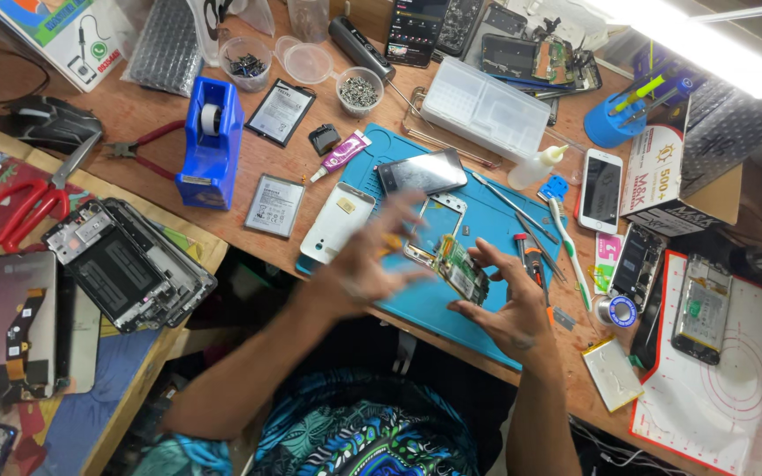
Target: The person uses pliers to remove small components from a smartphone motherboard, then disassembles a smartphone by removing the back cover and battery. The person handles the motherboard, pliers, phone casing, and battery throughout the process.
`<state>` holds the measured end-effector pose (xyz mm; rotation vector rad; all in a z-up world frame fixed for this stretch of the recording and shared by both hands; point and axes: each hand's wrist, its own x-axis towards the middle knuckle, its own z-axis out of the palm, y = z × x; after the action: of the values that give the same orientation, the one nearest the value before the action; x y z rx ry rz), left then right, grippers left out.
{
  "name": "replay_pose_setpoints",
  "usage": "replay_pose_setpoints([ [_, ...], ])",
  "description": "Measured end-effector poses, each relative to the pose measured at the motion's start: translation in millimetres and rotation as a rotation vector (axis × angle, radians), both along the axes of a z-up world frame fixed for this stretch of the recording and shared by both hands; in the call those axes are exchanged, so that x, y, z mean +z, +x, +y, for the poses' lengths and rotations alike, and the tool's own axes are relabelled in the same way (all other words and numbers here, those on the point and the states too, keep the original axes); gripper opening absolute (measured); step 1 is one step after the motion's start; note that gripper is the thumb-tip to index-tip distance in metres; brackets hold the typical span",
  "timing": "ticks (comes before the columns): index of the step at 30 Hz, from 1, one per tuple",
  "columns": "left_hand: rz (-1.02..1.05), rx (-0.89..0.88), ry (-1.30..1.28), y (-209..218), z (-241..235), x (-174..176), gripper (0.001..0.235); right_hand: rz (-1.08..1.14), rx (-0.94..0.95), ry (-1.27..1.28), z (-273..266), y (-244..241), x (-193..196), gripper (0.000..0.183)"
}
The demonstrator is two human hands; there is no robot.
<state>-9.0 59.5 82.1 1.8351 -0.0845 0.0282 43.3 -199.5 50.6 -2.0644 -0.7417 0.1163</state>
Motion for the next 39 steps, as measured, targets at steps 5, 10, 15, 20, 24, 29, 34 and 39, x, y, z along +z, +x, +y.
replay_pose_setpoints([
  [5,-0.546,0.58,0.11,0.0,167.2,23.5,0.025,-0.115,-0.149,-0.134,0.2,-1.0,-4.6,0.092],
  [10,-0.341,0.951,0.797,13.4,310.0,-5.6,0.017,-0.091,-0.162,-0.183,-2.6,-4.4,-10.9,0.09],
  [15,0.086,0.838,0.974,17.7,363.4,-63.0,0.014,-0.055,-0.185,-0.186,-4.7,-2.7,-16.8,0.087],
  [20,0.035,0.767,1.182,20.8,358.0,-86.5,0.012,-0.093,-0.148,-0.153,-10.5,-4.9,-18.7,0.088],
  [24,0.126,0.74,1.079,18.4,337.6,-75.3,0.003,-0.056,-0.158,-0.153,-12.0,-6.9,-19.1,0.09],
  [29,-0.003,0.798,1.105,16.3,320.3,-68.1,0.022,-0.061,-0.152,-0.108,-15.2,-6.4,-20.2,0.09],
  [34,-0.218,0.829,1.648,13.9,338.6,-85.1,0.033,-0.052,-0.161,-0.097,-17.7,-7.8,-23.0,0.09],
  [39,0.065,0.655,1.34,23.9,349.9,-86.5,0.008,-0.058,-0.175,-0.099,-16.5,-5.6,-23.3,0.088],
])
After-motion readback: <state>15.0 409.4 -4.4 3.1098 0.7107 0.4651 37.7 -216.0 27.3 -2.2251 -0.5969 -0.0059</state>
